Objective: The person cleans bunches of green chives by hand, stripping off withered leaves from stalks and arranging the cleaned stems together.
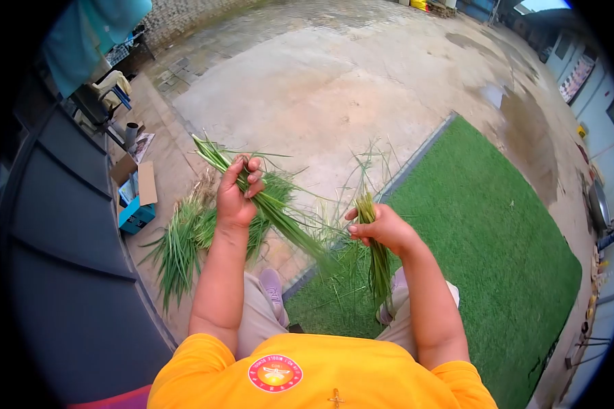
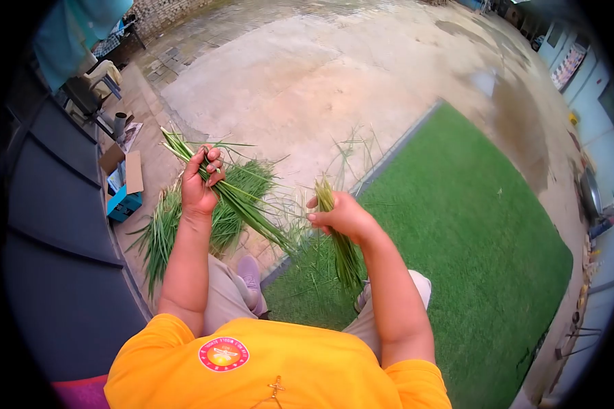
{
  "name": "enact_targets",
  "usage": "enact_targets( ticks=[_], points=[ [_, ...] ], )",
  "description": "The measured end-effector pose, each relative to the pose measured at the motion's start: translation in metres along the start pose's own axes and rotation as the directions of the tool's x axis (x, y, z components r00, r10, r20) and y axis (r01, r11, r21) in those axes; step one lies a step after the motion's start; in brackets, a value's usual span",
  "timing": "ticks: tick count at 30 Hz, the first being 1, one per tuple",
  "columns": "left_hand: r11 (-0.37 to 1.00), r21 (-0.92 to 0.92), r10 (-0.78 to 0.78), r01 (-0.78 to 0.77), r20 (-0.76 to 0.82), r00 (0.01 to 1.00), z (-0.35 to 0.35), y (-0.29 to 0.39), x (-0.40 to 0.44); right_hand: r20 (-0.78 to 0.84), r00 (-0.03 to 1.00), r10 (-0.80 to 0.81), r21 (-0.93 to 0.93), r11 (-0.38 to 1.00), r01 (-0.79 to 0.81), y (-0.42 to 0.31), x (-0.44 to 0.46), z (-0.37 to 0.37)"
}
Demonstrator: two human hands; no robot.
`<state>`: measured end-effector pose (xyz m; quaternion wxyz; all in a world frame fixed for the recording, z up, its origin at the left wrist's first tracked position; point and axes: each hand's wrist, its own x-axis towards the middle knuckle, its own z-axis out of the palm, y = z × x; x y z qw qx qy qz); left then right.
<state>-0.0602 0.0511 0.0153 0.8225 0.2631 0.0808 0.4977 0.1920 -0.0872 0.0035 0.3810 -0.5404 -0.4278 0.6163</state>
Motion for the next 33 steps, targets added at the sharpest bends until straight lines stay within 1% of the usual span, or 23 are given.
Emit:
enact_targets(
  ticks=[2,3,6,7,8,9,10,11,13,14,16,17,19,20,22,23,24,26,27,29,30,32,33],
  points=[
    [0.999,0.008,0.039,-0.039,-0.033,0.999,-0.006,0.007,0.003,-0.09,0.996,-0.02,0.021,1.0,0.022,-0.001,-0.002,-0.008],
    [0.997,0.014,0.071,-0.07,-0.06,0.996,-0.01,0.008,0.005,-0.153,0.988,-0.038,-0.014,0.999,0.036,-0.001,-0.003,-0.014],
    [0.988,0.031,0.152,-0.15,-0.098,0.983,-0.021,0.015,0.009,-0.35,0.93,-0.113,-0.025,0.993,0.112,-0.002,-0.009,-0.039],
    [0.982,0.136,0.156,-0.129,-0.209,0.965,-0.013,0.013,0.008,-0.411,0.904,-0.119,0.002,0.991,0.132,-0.002,-0.011,-0.048],
    [0.96,0.275,0.085,-0.051,-0.114,0.99,-0.009,0.013,0.009,-0.432,0.891,-0.138,0.036,0.985,0.17,0.0,-0.012,-0.057],
    [0.894,0.443,0.003,0.064,-0.149,0.989,-0.003,0.007,0.008,-0.443,0.879,-0.175,0.037,0.976,0.213,-0.003,-0.015,-0.062],
    [0.789,0.587,-0.078,0.184,-0.201,0.977,0.002,0.0,0.006,-0.46,0.864,-0.205,0.038,0.968,0.25,-0.004,-0.019,-0.065],
    [0.787,0.587,-0.088,0.192,-0.201,0.976,0.003,-0.005,0.005,-0.467,0.861,-0.199,0.043,0.968,0.247,-0.004,-0.02,-0.065],
    [0.619,0.701,-0.186,0.353,-0.306,0.934,0.005,-0.019,0.002,-0.507,0.79,-0.344,-0.019,0.921,0.389,-0.006,-0.024,-0.067],
    [0.616,0.7,-0.198,0.361,-0.307,0.931,0.006,-0.024,0.001,-0.516,0.788,-0.336,-0.015,0.923,0.384,-0.008,-0.027,-0.066],
    [0.653,0.642,-0.332,0.4,-0.233,0.914,0.009,-0.031,0.002,-0.582,0.732,-0.355,-0.025,0.907,0.42,-0.013,-0.029,-0.059],
    [0.647,0.646,-0.34,0.405,-0.231,0.912,0.012,-0.034,0.002,-0.59,0.727,-0.351,-0.021,0.907,0.421,-0.015,-0.029,-0.056],
    [0.685,0.548,-0.495,0.48,-0.133,0.859,0.018,-0.045,-0.002,-0.554,0.739,-0.384,-0.016,0.892,0.452,-0.017,-0.03,-0.051],
    [0.681,0.547,-0.505,0.487,-0.131,0.853,0.02,-0.05,-0.003,-0.562,0.735,-0.378,-0.016,0.894,0.448,-0.018,-0.028,-0.047],
    [0.687,0.503,-0.593,0.525,-0.029,0.804,0.024,-0.06,-0.005,-0.581,0.737,-0.345,0.107,0.866,0.489,-0.02,-0.024,-0.039],
    [0.681,0.495,-0.619,0.539,-0.003,0.785,0.028,-0.065,-0.006,-0.58,0.755,-0.307,0.127,0.881,0.456,-0.016,-0.02,-0.037],
    [0.678,0.494,-0.626,0.544,0.0,0.78,0.03,-0.071,-0.008,-0.587,0.751,-0.303,0.127,0.882,0.454,-0.017,-0.019,-0.032],
    [0.658,0.457,-0.68,0.598,0.02,0.733,0.032,-0.083,-0.012,-0.558,0.797,-0.231,0.105,0.933,0.344,-0.02,-0.015,-0.021],
    [0.648,0.452,-0.696,0.613,0.023,0.718,0.034,-0.089,-0.014,-0.564,0.793,-0.231,0.104,0.933,0.345,-0.018,-0.011,-0.017],
    [0.613,0.473,-0.72,0.632,0.006,0.694,0.036,-0.099,-0.016,-0.472,0.854,-0.218,0.135,0.94,0.314,-0.013,-0.004,-0.009],
    [0.58,0.492,-0.739,0.649,-0.018,0.673,0.036,-0.103,-0.017,-0.48,0.85,-0.217,0.135,0.939,0.315,-0.012,-0.003,-0.004],
    [0.558,0.515,-0.751,0.65,-0.019,0.66,0.036,-0.111,-0.019,-0.466,0.843,-0.268,0.051,0.943,0.328,-0.011,0.0,0.006],
    [0.52,0.552,-0.767,0.652,-0.035,0.641,0.038,-0.113,-0.02,-0.474,0.841,-0.261,0.103,0.932,0.347,-0.012,0.001,0.008]
  ],
)
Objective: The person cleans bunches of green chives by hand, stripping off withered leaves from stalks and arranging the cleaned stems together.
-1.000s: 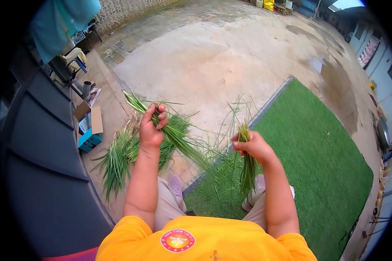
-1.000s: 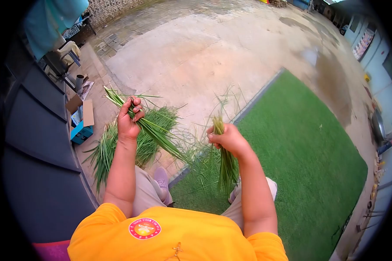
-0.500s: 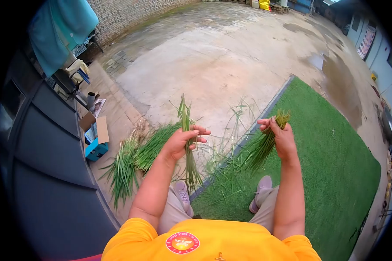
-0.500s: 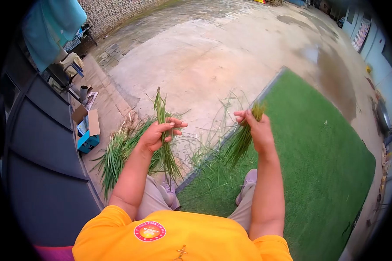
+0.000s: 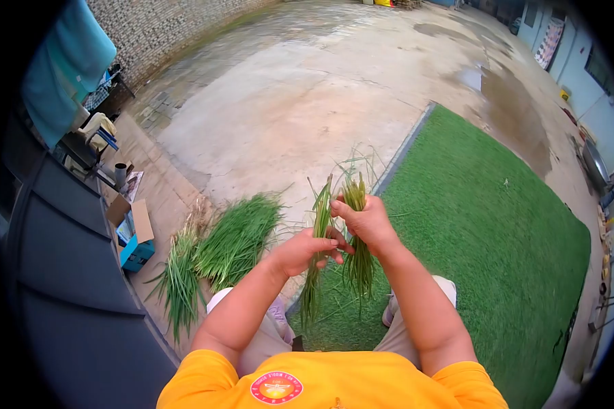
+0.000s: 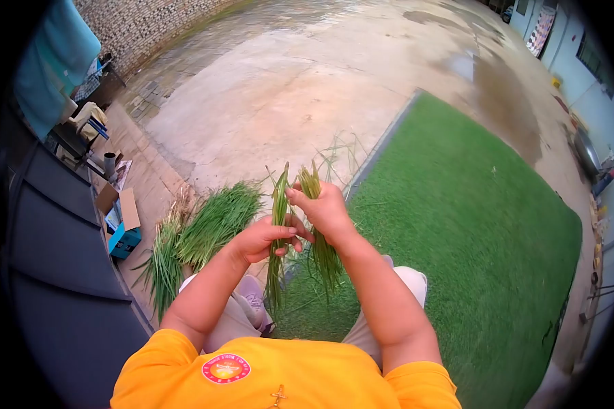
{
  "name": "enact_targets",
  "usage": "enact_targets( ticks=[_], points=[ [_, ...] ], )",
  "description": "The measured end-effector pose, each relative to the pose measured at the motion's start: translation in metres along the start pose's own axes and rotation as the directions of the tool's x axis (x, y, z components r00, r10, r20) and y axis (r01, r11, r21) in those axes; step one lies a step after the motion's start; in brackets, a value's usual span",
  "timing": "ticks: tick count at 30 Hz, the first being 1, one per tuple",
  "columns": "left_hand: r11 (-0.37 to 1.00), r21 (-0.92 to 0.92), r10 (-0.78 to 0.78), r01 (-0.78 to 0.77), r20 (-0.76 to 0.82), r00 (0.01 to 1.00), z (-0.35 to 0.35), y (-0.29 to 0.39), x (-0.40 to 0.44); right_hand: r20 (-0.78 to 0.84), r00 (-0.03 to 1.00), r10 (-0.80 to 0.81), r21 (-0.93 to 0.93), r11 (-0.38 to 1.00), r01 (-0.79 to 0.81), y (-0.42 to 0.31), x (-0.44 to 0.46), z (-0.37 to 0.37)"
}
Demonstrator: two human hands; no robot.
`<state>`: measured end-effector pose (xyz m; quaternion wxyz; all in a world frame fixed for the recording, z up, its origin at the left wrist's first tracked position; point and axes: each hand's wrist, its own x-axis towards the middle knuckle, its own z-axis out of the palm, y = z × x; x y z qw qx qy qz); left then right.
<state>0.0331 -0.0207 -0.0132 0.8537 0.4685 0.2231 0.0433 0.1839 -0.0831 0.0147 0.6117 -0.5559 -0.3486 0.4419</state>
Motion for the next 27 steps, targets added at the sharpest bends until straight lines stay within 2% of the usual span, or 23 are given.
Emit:
enact_targets(
  ticks=[2,4,6,8,9,13,16,18,20,22,25,27],
  points=[
    [0.997,0.073,-0.038,0.037,0.012,0.999,0.004,0.0,0.0,-0.001,1.0,0.031,-0.043,0.999,-0.031,0.003,0.003,-0.005],
    [0.999,0.046,-0.017,0.018,-0.018,1.0,0.009,0.0,-0.001,0.002,0.998,0.062,-0.086,0.994,-0.062,0.003,0.005,-0.01],
    [1.0,0.024,0.005,-0.004,-0.049,0.999,0.011,0.001,-0.003,-0.045,0.994,0.097,0.052,0.994,-0.094,0.0,0.005,-0.014],
    [0.989,-0.031,0.14,-0.144,-0.1,0.985,0.009,0.005,-0.004,-0.042,0.996,0.082,0.116,0.99,-0.077,0.002,0.006,-0.019],
    [0.989,-0.026,0.143,-0.146,-0.099,0.985,0.006,0.005,-0.005,-0.039,0.997,0.073,0.176,0.982,-0.065,0.002,0.007,-0.021],
    [0.981,-0.055,0.175,-0.187,-0.164,0.971,0.0,0.008,-0.005,-0.081,0.994,0.077,0.162,0.985,-0.063,-0.004,0.006,-0.025],
    [0.973,-0.008,0.221,-0.23,-0.247,0.944,-0.001,0.009,-0.006,-0.115,0.993,0.041,0.188,0.982,-0.019,-0.002,0.009,-0.03],
    [0.979,0.066,0.203,-0.193,-0.344,0.917,-0.004,0.008,-0.006,-0.125,0.991,0.05,0.211,0.977,-0.023,-0.003,0.01,-0.029],
    [0.978,0.066,0.206,-0.195,-0.362,0.909,-0.004,0.009,-0.006,-0.136,0.989,0.058,0.235,0.972,-0.025,-0.004,0.011,-0.029],
    [0.978,0.067,0.208,-0.197,-0.379,0.902,-0.003,0.01,-0.006,-0.232,0.971,0.058,0.247,0.969,0.002,-0.002,0.013,-0.031],
    [0.97,0.1,0.245,-0.224,-0.391,0.887,-0.001,0.014,-0.007,-0.281,0.959,0.036,0.338,0.939,0.064,0.0,0.017,-0.033],
    [0.965,0.14,0.259,-0.221,-0.397,0.88,0.0,0.015,-0.008,-0.288,0.957,0.026,0.33,0.941,0.074,0.0,0.017,-0.031]
  ],
)
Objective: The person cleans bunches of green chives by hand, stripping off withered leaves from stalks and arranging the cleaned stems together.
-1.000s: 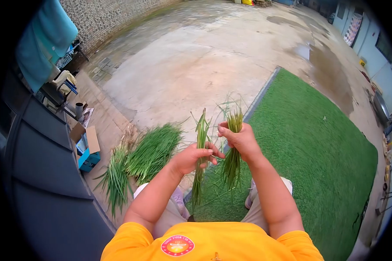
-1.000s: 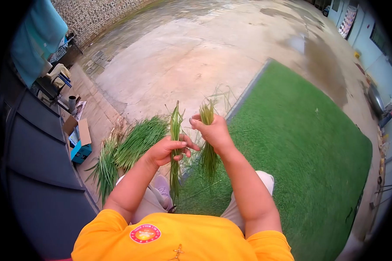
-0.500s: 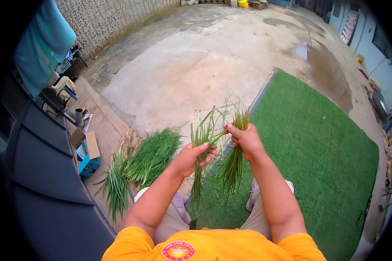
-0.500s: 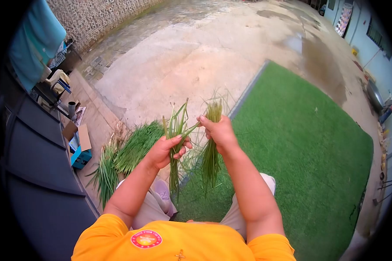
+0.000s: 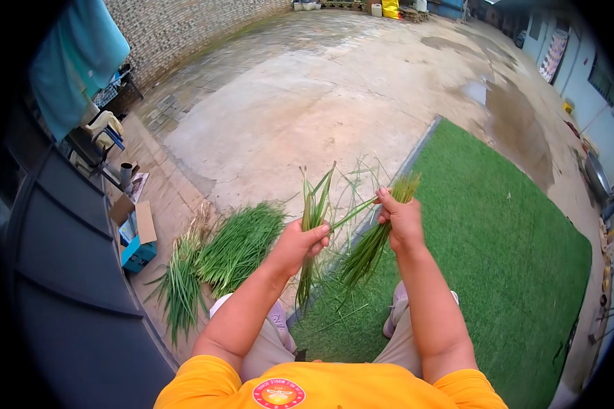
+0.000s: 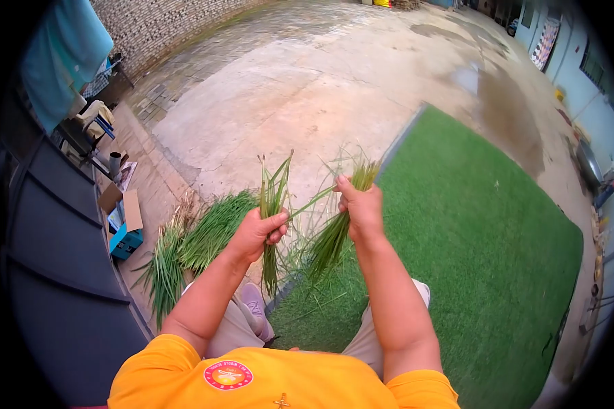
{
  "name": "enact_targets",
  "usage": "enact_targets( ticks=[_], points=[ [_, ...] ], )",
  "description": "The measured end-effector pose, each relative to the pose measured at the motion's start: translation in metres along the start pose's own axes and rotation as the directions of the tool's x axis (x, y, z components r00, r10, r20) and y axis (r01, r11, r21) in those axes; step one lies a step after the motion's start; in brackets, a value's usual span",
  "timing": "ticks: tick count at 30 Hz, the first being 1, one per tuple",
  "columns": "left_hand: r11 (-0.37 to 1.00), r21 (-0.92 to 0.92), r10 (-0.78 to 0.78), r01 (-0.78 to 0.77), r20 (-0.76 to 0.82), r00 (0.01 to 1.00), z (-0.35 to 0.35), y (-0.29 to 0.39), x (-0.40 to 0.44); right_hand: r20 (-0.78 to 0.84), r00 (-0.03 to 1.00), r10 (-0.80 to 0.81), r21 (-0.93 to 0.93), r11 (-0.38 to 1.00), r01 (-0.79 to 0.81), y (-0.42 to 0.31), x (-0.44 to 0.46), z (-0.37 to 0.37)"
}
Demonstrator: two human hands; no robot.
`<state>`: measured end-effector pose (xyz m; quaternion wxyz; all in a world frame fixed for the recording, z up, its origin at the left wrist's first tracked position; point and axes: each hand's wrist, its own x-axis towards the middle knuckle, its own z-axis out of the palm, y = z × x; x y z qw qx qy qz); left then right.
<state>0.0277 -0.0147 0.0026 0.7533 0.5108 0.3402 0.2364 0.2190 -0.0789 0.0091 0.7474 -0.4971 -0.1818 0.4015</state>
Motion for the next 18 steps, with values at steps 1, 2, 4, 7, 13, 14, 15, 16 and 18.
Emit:
enact_targets(
  ticks=[1,2,4,7,13,14,15,16,18],
  points=[
    [1.0,-0.002,0.002,-0.002,-0.002,1.0,-0.002,0.0,0.001,-0.01,1.0,-0.012,-0.002,1.0,0.012,0.0,0.0,0.001],
    [1.0,-0.002,-0.001,0.001,0.004,1.0,-0.006,-0.001,0.003,-0.007,1.0,-0.012,-0.005,1.0,0.012,0.0,0.0,0.002],
    [1.0,-0.004,-0.002,0.002,0.012,1.0,-0.01,0.001,0.004,-0.003,0.993,-0.115,-0.222,0.969,0.112,-0.001,0.0,0.004],
    [0.999,-0.053,0.009,-0.008,0.027,1.0,-0.013,0.007,0.002,0.019,0.991,-0.135,-0.262,0.955,0.135,0.001,0.002,0.003],
    [0.992,-0.099,-0.074,0.071,-0.024,0.997,-0.03,0.009,-0.003,-0.14,0.989,-0.058,0.116,0.99,0.074,-0.013,0.022,-0.023],
    [0.993,-0.103,-0.069,0.066,-0.032,0.997,-0.033,0.009,-0.003,-0.146,0.986,-0.083,0.14,0.985,0.103,-0.016,0.026,-0.027],
    [0.99,-0.135,-0.052,0.05,-0.012,0.999,-0.036,0.009,-0.003,-0.092,0.991,-0.097,0.146,0.983,0.11,-0.018,0.023,-0.026],
    [0.986,-0.165,-0.035,0.036,0.008,0.999,-0.039,0.01,-0.003,-0.086,0.992,-0.096,0.15,0.983,0.109,-0.019,0.019,-0.022],
    [0.983,-0.183,-0.026,0.025,0.0,1.0,-0.041,0.011,-0.004,-0.029,0.998,0.058,0.118,0.992,-0.054,-0.021,0.01,-0.013]
  ],
)
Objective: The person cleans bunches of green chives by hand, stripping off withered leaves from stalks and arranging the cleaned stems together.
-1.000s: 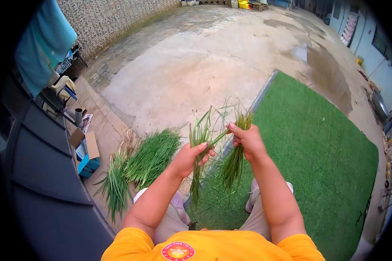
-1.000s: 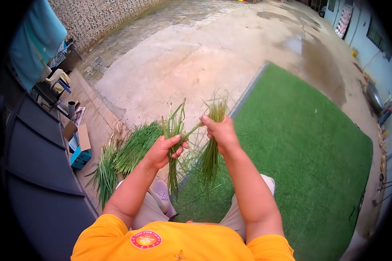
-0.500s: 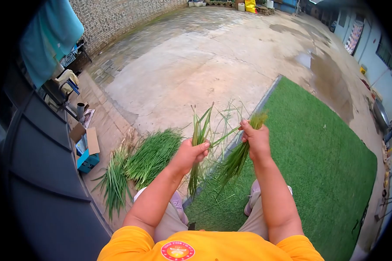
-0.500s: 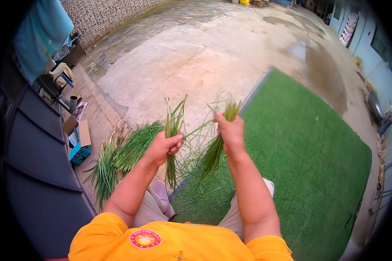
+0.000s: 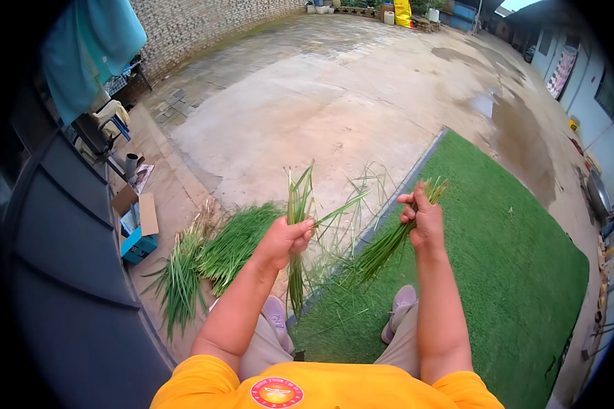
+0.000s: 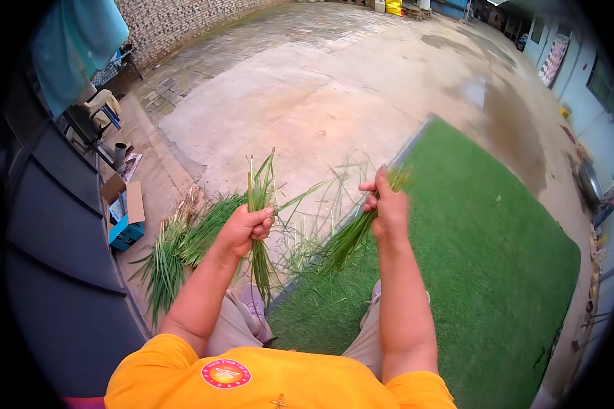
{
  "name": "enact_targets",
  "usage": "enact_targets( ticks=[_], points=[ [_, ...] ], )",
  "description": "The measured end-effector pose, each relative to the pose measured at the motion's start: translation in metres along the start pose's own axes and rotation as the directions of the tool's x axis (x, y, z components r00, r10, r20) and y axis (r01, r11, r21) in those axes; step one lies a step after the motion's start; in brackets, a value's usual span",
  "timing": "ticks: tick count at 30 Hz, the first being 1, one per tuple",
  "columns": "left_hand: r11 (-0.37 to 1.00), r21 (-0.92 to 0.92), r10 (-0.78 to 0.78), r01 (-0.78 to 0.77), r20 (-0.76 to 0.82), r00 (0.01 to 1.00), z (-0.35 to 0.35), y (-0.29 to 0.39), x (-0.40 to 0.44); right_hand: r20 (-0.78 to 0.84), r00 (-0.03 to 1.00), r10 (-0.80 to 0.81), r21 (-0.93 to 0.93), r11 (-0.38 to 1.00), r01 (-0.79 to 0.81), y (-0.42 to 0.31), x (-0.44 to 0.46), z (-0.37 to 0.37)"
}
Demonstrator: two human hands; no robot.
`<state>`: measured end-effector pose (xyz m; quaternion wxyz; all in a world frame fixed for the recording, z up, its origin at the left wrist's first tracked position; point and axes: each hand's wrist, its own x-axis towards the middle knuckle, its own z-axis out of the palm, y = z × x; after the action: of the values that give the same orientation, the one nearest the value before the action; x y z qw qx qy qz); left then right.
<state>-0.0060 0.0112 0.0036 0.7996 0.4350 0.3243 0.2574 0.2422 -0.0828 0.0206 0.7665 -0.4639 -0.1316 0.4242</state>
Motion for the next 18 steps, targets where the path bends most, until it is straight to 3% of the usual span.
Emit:
enact_targets(
  ticks=[2,4,7,11,13,18],
  points=[
    [1.0,-0.021,0.003,-0.003,0.0,1.0,0.0,-0.001,0.0,0.015,1.0,0.014,-0.049,0.999,-0.013,0.009,-0.005,0.011],
    [1.0,-0.013,0.008,-0.008,0.02,1.0,0.001,0.0,0.001,0.164,0.981,0.102,-0.215,0.974,-0.065,0.016,-0.012,0.022],
    [0.99,0.133,-0.035,0.039,-0.032,0.999,0.009,0.0,0.001,0.246,0.964,0.106,-0.152,0.986,-0.07,0.027,-0.016,0.027],
    [0.983,0.172,-0.064,0.067,-0.028,0.998,0.013,-0.004,0.0,0.204,0.974,0.097,-0.105,0.992,-0.077,0.028,-0.008,0.021],
    [0.979,0.186,-0.087,0.083,0.013,0.996,0.011,0.0,-0.003,0.128,0.992,-0.008,-0.039,0.999,0.013,0.019,-0.002,0.015],
    [0.977,0.199,-0.086,0.07,0.073,0.994,-0.003,0.011,-0.007,0.028,0.997,-0.072,-0.062,0.995,0.074,0.004,0.01,-0.004]
  ],
)
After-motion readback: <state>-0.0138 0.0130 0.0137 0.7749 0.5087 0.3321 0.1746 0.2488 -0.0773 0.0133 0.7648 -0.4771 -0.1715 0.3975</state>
